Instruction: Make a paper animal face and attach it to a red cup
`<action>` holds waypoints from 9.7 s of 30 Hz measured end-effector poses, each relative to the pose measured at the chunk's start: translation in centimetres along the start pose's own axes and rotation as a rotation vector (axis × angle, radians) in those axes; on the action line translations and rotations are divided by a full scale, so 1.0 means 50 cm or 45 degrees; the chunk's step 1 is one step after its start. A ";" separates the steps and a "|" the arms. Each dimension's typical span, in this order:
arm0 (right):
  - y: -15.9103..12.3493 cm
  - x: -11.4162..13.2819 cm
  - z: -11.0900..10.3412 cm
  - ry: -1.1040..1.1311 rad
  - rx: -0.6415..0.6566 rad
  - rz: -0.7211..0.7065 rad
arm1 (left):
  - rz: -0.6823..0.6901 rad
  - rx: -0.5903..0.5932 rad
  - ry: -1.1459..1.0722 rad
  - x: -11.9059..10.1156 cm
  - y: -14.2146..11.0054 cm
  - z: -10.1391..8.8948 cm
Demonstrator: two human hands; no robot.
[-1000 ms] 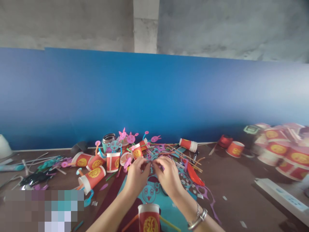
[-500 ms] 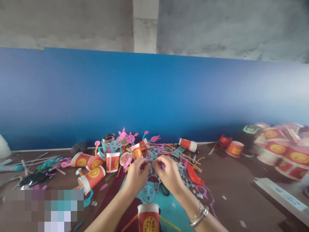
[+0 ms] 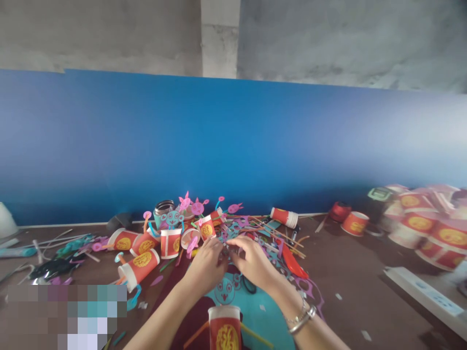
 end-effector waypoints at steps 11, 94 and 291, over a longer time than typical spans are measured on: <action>0.000 -0.049 0.011 -0.047 0.081 0.329 | -0.410 0.141 -0.173 0.063 -0.027 0.023; -0.073 -0.069 0.077 0.508 0.209 0.352 | -1.097 -0.434 -1.911 0.060 -0.113 0.152; -0.059 -0.113 0.015 0.424 -0.246 0.362 | -0.862 -0.262 -1.618 -0.016 -0.027 0.085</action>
Point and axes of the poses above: each hand's wrist, its own y-axis towards the middle knuckle, its own z-axis out of the palm, x = y × z, the point moved 4 cm from there along y, towards the middle knuckle, and after that the axes turned 7 degrees about z, right-handed, at the moved point
